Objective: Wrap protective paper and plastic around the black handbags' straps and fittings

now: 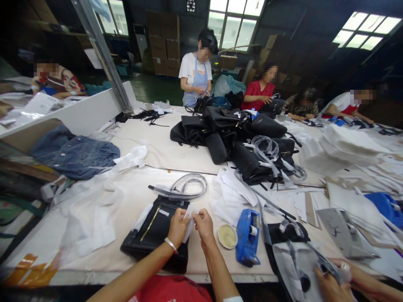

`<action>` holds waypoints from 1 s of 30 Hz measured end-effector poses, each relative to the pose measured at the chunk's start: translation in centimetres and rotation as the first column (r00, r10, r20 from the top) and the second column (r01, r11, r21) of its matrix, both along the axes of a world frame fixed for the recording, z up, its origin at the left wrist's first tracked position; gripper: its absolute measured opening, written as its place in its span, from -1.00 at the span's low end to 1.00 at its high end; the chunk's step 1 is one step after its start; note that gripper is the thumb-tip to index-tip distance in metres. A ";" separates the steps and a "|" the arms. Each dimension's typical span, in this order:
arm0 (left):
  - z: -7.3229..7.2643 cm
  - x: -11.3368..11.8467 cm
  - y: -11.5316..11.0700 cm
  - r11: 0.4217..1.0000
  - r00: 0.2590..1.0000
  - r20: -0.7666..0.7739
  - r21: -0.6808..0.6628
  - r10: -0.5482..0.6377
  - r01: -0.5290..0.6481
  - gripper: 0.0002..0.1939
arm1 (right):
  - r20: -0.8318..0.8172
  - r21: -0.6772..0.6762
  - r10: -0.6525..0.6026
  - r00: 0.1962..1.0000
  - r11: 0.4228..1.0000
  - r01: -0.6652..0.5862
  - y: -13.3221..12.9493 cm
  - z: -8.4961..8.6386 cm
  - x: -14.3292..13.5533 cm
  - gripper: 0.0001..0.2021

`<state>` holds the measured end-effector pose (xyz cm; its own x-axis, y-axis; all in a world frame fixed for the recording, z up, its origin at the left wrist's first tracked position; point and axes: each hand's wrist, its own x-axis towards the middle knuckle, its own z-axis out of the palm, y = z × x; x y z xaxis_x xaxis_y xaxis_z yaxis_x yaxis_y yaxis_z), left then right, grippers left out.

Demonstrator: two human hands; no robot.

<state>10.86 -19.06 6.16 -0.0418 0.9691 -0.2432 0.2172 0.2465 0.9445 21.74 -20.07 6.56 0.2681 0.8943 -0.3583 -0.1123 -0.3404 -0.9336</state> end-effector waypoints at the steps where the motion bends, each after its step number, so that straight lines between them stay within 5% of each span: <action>1: 0.2 0.1 0.1 1.000 1.000 0.007 -0.011 0.019 -0.019 -0.87 | 0.010 0.003 0.011 1.000 1.000 -0.011 0.1 0.2 0.0 -0.76; 12: 0.6 0.9 0.7 0.996 0.993 0.072 -0.022 0.092 -0.090 -0.82 | 0.223 0.001 0.179 0.958 0.983 -0.184 0.6 0.3 1.2 -0.76; 20: 0.8 2.4 0.3 0.996 0.988 -0.155 0.087 -0.008 0.021 -0.86 | 0.405 0.017 0.157 0.901 0.984 -0.179 0.5 -1.2 2.9 -0.78; 26: 0.8 3.5 -0.5 0.917 0.834 -0.533 0.246 -0.143 0.314 -0.86 | 0.128 -0.082 0.105 0.986 0.992 -0.095 1.0 -2.4 3.2 -0.81; 30: 0.3 3.7 -0.8 0.872 0.726 -0.661 0.226 -0.191 0.435 -0.79 | -0.111 -0.072 0.101 0.989 0.991 -0.109 1.0 -1.6 3.5 -0.72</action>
